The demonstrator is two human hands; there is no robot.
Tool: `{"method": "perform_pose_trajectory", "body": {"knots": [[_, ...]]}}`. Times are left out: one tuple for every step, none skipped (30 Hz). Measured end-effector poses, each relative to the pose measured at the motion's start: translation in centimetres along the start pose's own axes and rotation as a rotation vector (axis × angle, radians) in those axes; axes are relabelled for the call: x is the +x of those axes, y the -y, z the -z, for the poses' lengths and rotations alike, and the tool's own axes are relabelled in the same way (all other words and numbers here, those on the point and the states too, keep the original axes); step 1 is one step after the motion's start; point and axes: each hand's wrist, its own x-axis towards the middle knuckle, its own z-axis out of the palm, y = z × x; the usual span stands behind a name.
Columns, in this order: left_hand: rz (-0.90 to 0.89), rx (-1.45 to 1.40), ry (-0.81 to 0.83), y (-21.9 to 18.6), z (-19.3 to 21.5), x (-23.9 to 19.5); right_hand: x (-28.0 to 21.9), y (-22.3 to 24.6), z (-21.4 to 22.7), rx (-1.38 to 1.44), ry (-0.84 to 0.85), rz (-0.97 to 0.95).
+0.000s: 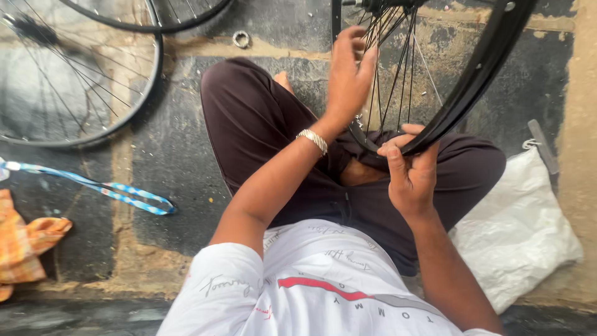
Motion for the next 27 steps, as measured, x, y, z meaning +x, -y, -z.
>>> {"method": "perform_pose_trajectory", "body": {"knots": [[-0.095, 0.156, -0.029, 1.7, 0.0, 0.4, 0.2, 0.3, -0.1, 0.011, 0.007, 0.009], [-0.080, 0.225, 0.034, 3.3, -0.1, 0.9, 0.3, 0.5, -0.3, 0.021, 0.014, 0.018], [-0.059, 0.291, 0.095, 4.5, -0.2, 1.1, 0.3, 0.7, -0.4, 0.009, 0.017, 0.010], [-0.038, 0.356, 0.156, 5.5, -0.3, 1.1, 0.3, 0.9, -0.6, -0.004, 0.019, 0.003], [-0.034, 0.385, 0.194, 6.1, -0.3, 1.0, 0.3, 1.0, -0.8, -0.016, 0.021, -0.007], [-0.029, 0.413, 0.232, 6.6, -0.3, 0.9, 0.3, 1.0, -0.9, -0.037, 0.029, 0.003], [-0.026, 0.443, 0.271, 6.7, -0.2, 0.7, 0.1, 1.1, -0.9, -0.057, 0.037, 0.012], [-0.027, 0.460, 0.271, 6.6, 0.0, 0.5, 0.0, 1.1, -0.9, -0.077, 0.044, 0.020], [-0.032, 0.479, 0.274, 6.5, 0.4, 0.5, -0.1, 1.0, -0.8, -0.085, 0.054, 0.036], [-0.036, 0.498, 0.276, 6.1, 0.7, 0.5, 0.0, 0.9, -0.7, -0.093, 0.063, 0.051], [-0.019, 0.501, 0.274, 5.7, 1.0, 0.6, 0.1, 0.9, -0.7, -0.100, 0.066, 0.070], [-0.003, 0.504, 0.271, 5.2, 1.3, 0.7, 0.3, 0.8, -0.7, -0.082, 0.064, 0.012], [0.019, 0.510, 0.271, 4.8, 1.5, 0.3, 0.1, 0.8, -0.7, -0.061, 0.065, -0.052], [0.030, 0.402, 0.276, 4.4, 1.5, 0.0, 0.0, 0.9, -0.7, -0.037, 0.066, -0.114], [0.036, 0.295, 0.281, 4.2, 1.4, 0.1, 0.0, 1.0, -0.8, -0.012, 0.076, -0.101], [0.043, 0.188, 0.287, 4.0, 1.3, 0.3, 0.1, 1.2, -0.9, 0.014, 0.085, -0.086], [0.056, 0.202, 0.281, 4.1, 1.0, 0.4, 0.2, 1.4, -1.0, 0.037, 0.085, -0.076], [0.069, 0.216, 0.275, 4.5, 0.7, 0.5, 0.3, 1.5, -1.2, 0.094, 0.100, -0.110], [0.083, 0.226, 0.274, 5.0, 0.1, 0.3, 0.1, 1.6, -1.3, 0.147, 0.109, -0.147], [0.035, 0.265, 0.260, 5.7, -0.3, 0.2, -0.1, 1.6, -1.3, 0.202, 0.118, -0.183], [-0.010, 0.300, 0.243, 6.6, -0.6, 0.1, -0.2, 1.5, -1.2, 0.119, 0.116, -0.111], [-0.056, 0.334, 0.226, 7.5, -0.7, 0.2, -0.3, 1.4, -1.1, 0.034, 0.113, -0.041], [0.134, 0.019, 0.194, 8.5, -0.6, 0.3, -0.3, 1.3, -1.2, -0.051, 0.117, 0.026], [0.328, -0.292, 0.155, 9.3, -0.3, 0.5, -0.3, 1.2, -1.3, -0.057, 0.130, 0.038], [0.525, -0.598, 0.100, 10.0, -0.1, 0.7, -0.2, 1.0, -1.2, -0.063, 0.150, 0.053], [0.908, -1.382, -0.034, 10.2, 0.1, 0.4, -0.1, 0.9, -1.1, -0.068, 0.169, 0.069], [1.262, -2.169, -0.220, 10.2, 0.6, 0.0, 0.0, 0.8, -0.9, -0.062, 0.169, 0.136]]}}
